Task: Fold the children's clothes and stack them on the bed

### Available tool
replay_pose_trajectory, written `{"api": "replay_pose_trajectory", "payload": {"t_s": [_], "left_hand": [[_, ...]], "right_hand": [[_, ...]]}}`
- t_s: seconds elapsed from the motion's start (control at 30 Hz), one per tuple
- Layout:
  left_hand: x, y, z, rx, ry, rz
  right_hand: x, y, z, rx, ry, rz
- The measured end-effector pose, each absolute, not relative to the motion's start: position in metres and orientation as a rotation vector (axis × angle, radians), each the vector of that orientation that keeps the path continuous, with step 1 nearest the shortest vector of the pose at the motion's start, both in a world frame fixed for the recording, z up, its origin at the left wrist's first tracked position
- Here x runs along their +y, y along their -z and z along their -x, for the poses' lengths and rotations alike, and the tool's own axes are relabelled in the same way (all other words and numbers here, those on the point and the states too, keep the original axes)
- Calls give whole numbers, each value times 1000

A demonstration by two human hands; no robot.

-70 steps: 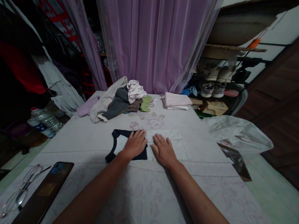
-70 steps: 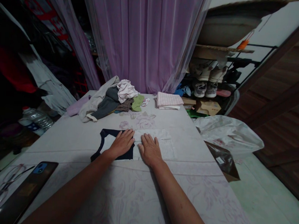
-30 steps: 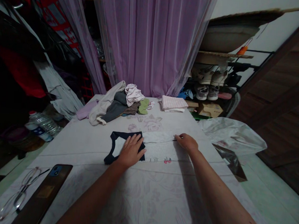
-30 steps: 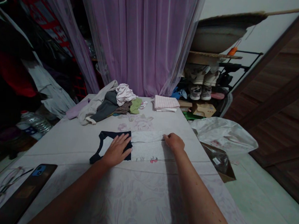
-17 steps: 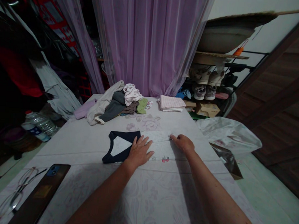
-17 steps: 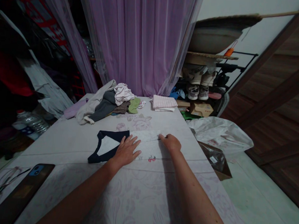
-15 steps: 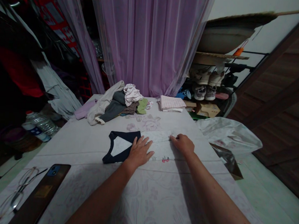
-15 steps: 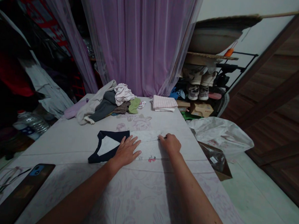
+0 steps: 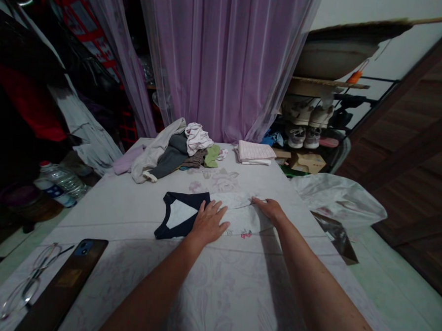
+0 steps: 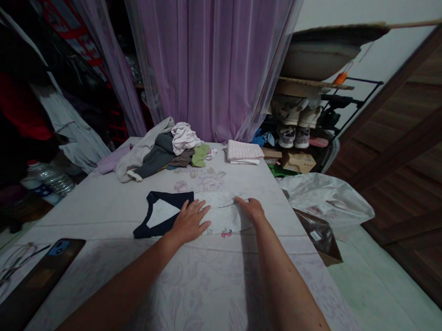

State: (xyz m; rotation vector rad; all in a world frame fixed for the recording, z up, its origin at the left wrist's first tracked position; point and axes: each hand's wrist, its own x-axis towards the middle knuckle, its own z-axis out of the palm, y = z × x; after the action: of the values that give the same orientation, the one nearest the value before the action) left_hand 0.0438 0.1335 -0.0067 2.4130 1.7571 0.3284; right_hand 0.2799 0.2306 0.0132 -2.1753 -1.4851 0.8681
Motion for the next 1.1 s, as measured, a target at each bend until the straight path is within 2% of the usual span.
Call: {"api": "replay_pose_trajectory", "payload": {"t_s": [0.3, 0.4, 0.5, 0.63, 0.7, 0.87, 0.93, 1.1], "left_hand": [[133, 5, -43, 1748, -329, -2359], [139, -6, -46, 1704, -468, -2267], [152, -20, -53, 1585, -862, -1822], [165, -36, -53, 1037, -1159, -858], [164, -41, -44, 817, -1200, -554], [153, -37, -10, 749, -1247, -308], [151, -30, -1, 845, -1242, -326], [156, -17, 21, 1049, -1259, -328]], "right_hand": [[218, -31, -267, -1540, -903, 2041], [220, -45, -258, -1585, -857, 2005], [222, -65, -233, -1698, -765, 1963], [209, -89, -177, -2009, -641, 1847], [197, -94, -150, -2029, -776, 1724], [180, -87, -124, -1613, -1493, 1345], [181, -80, -131, -1398, -1507, 1335], [189, -52, -165, -1109, -1289, 1456]]}}
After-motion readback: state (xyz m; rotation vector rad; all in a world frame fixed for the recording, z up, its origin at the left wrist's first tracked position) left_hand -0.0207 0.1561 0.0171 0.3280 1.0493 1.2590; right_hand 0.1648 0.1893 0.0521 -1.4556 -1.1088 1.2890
